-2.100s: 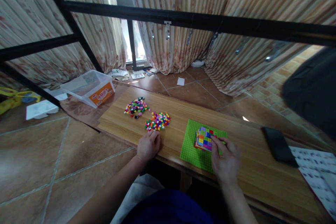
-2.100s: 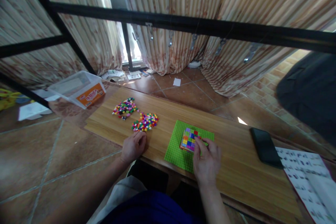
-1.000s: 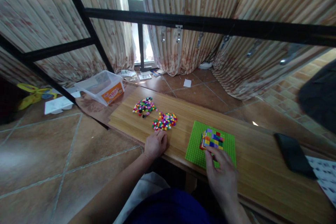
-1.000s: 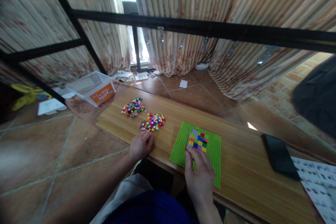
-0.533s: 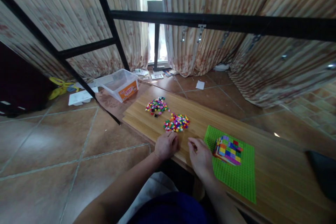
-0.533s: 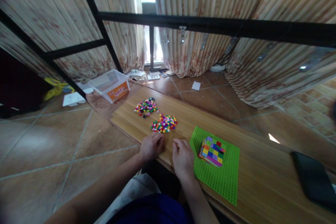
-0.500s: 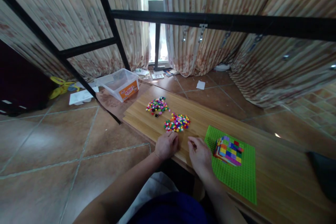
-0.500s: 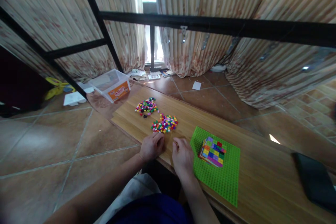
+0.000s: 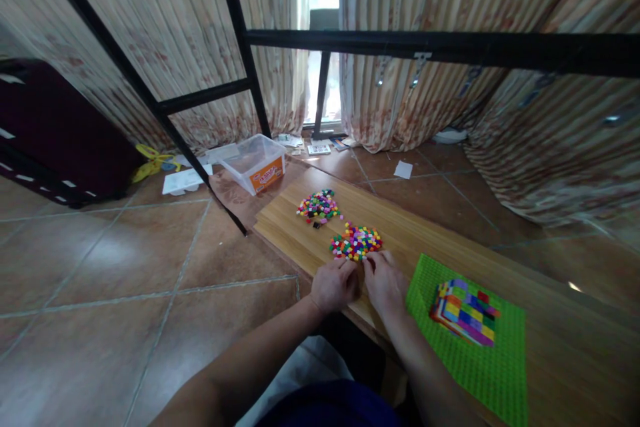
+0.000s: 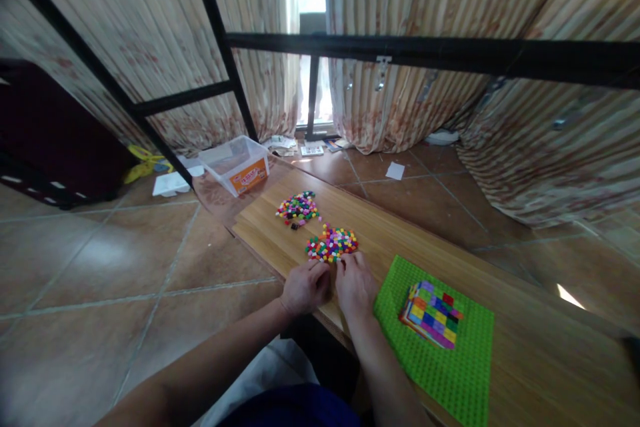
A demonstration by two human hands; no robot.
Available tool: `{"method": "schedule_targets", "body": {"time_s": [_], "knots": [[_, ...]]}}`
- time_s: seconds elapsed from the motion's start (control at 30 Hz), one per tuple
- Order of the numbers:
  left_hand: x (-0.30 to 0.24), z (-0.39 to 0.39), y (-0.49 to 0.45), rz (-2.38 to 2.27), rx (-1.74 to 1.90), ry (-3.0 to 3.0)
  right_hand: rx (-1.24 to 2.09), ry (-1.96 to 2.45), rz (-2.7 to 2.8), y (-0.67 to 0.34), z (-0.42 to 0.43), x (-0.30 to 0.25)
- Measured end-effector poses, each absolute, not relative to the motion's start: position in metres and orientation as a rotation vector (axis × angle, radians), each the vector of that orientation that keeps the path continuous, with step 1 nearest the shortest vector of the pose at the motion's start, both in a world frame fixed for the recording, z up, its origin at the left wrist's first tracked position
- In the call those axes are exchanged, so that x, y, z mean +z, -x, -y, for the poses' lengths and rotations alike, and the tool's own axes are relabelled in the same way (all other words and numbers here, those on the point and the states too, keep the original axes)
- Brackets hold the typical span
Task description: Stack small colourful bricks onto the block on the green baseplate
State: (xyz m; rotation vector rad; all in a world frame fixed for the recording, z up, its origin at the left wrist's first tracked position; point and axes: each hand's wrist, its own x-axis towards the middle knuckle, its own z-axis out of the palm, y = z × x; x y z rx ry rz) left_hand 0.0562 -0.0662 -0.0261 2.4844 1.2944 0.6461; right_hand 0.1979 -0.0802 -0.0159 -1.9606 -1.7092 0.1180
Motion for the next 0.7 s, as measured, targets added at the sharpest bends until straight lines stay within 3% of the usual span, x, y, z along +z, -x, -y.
{"method": "schedule_targets", "body": {"time_s": [0.7], "knots": [[-0.027,0.066,-0.055,-1.296,0.710,-2.505,0.134,1.824,1.774,-0.196,0.110,-0.017]]}}
